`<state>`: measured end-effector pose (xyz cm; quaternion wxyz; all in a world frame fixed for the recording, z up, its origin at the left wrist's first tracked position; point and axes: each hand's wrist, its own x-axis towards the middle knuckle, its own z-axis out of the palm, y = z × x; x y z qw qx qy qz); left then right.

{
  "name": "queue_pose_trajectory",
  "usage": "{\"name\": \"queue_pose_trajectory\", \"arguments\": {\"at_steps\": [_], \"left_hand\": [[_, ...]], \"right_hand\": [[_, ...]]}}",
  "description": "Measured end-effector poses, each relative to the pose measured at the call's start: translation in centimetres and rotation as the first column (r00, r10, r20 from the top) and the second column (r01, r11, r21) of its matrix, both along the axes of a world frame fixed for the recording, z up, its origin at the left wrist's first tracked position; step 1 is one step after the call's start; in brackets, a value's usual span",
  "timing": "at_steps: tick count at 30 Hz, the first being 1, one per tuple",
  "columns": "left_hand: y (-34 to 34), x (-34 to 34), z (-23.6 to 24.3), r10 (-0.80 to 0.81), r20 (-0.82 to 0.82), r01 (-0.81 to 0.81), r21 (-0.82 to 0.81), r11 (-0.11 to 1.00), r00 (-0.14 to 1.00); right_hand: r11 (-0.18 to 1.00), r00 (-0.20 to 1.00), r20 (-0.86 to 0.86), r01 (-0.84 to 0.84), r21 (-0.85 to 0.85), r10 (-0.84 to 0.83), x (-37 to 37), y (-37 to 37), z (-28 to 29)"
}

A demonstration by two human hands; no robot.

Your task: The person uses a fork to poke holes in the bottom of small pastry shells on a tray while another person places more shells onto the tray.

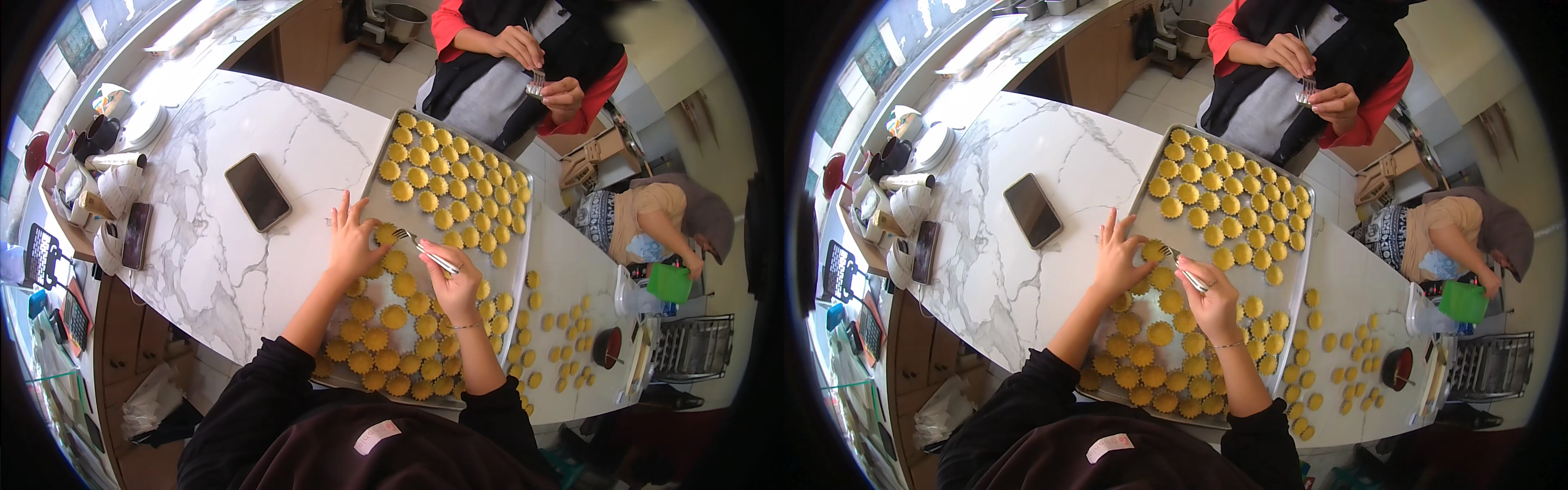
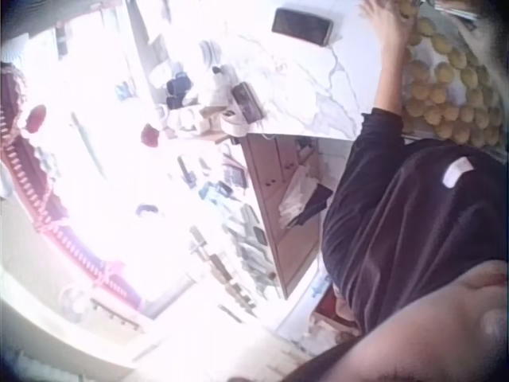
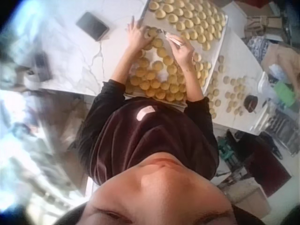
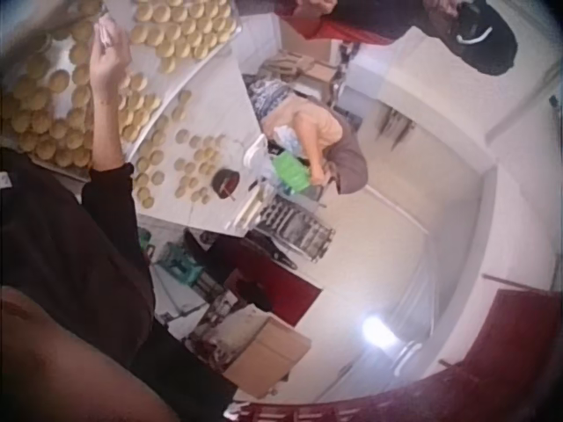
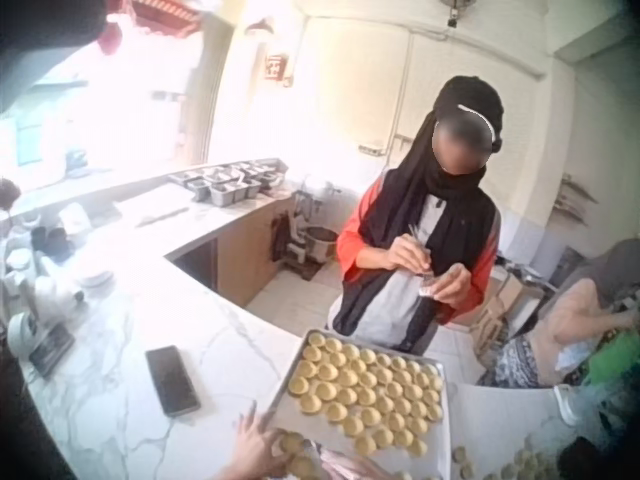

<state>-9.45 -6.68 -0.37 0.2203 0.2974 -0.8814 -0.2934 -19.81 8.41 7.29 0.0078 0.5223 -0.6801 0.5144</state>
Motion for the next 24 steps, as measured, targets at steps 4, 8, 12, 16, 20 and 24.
{"name": "queue_pose_trajectory", "arguments": {"at_steps": [4,8,12,16,20,24], "left_hand": [[0.0,0.2,-0.2,0.012,-0.006,-0.012,-0.003,1.000,1.000],[0.1,0.2,-0.1,0.017,-0.016,-0.018,-0.004,1.000,1.000],[0.1,0.2,-0.2,0.027,-0.023,-0.027,-0.002,1.000,0.999],[0.1,0.1,-0.3,0.025,-0.031,-0.026,-0.023,0.999,0.999],[0.0,0.2,-0.3,0.023,-0.038,-0.023,-0.019,1.000,0.999],[0.1,0.2,-0.2,0.020,-0.032,-0.020,-0.018,1.000,0.999]], "right_hand": [[0.999,0.999,-0.042,-0.022,0.023,0.023,0.2,-1.0,0.1],[0.998,0.996,-0.082,-0.042,0.036,0.045,0.6,-1.4,1.1],[0.996,0.992,-0.107,-0.067,0.057,0.073,0.9,-2.1,1.3],[0.995,0.985,-0.143,-0.083,0.063,0.091,0.9,-2.6,0.4],[0.991,0.983,-0.144,-0.103,0.091,0.115,1.1,-2.9,-0.1],[0.987,0.972,-0.196,-0.110,0.120,0.132,1.1,-3.0,-0.4]]}}
